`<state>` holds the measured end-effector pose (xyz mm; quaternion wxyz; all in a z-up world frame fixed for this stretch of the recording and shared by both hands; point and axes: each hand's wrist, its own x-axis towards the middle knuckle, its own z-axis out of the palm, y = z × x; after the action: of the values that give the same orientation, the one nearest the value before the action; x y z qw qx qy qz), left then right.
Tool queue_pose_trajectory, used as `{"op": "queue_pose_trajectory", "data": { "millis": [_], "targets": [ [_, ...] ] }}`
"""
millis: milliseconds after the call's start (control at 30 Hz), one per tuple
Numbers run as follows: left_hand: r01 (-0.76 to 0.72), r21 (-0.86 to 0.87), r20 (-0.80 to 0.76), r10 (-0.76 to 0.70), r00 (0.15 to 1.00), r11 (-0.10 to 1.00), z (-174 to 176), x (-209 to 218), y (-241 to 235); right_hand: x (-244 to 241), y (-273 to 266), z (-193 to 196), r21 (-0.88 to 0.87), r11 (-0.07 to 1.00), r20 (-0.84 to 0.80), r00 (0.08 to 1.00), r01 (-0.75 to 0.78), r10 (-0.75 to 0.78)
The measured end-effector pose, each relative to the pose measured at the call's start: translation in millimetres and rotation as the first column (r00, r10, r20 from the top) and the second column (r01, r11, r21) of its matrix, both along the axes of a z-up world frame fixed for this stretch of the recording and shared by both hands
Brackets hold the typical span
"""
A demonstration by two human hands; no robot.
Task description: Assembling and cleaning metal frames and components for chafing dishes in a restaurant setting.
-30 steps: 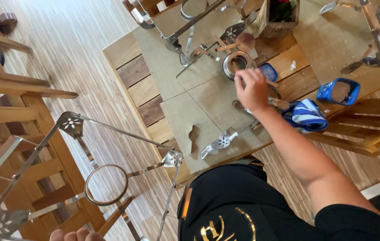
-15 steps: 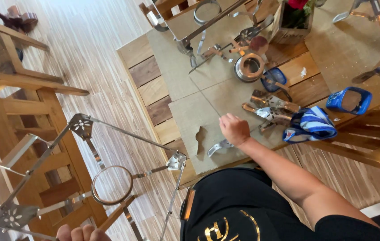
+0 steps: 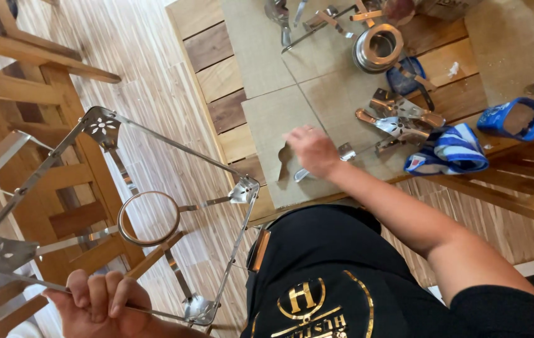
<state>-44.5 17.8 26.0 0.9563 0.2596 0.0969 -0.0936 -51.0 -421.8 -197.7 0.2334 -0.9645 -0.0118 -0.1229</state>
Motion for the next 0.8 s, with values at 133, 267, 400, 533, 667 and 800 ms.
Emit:
{"op": "queue_pose_trajectory", "data": {
  "millis": [133,267,400,533,667,800],
  "targets": [
    [-0.03,0.037,-0.081,0.032,0.996,0.999,7.0,1.5,-4.4,10.6,9.5,-34.5,-0.06,0.992,0.081,0.99,-0.108,0.113],
    [-0.056,0.184,-0.076,0.071,0.995,0.981,8.9,1.2,1.4,13.5,-11.5,-51.5,-0.11,0.986,0.047,0.991,-0.122,0.128],
    [-0.003,0.153,-0.15,0.026,0.988,0.988,26.9,3.7,-16.7,10.1,-70.3,14.2,-0.088,0.971,0.161,0.965,0.224,-0.209],
    [-0.033,0.142,-0.182,0.059,0.981,0.989,24.2,11.2,-25.9,-11.9,-138.2,-30.7,-0.012,0.889,0.062,0.888,0.457,-0.456],
    [0.057,0.102,-0.136,-0.042,0.99,0.993,13.5,21.5,-22.2,-28.2,-144.6,-37.4,-0.08,0.854,0.096,0.857,0.514,-0.507],
    [0.135,0.113,-0.005,-0.136,0.991,0.984,-0.9,26.2,-8.3,-40.5,-92.5,-6.7,0.024,0.961,-0.037,0.961,0.275,-0.274]
  ]
}}
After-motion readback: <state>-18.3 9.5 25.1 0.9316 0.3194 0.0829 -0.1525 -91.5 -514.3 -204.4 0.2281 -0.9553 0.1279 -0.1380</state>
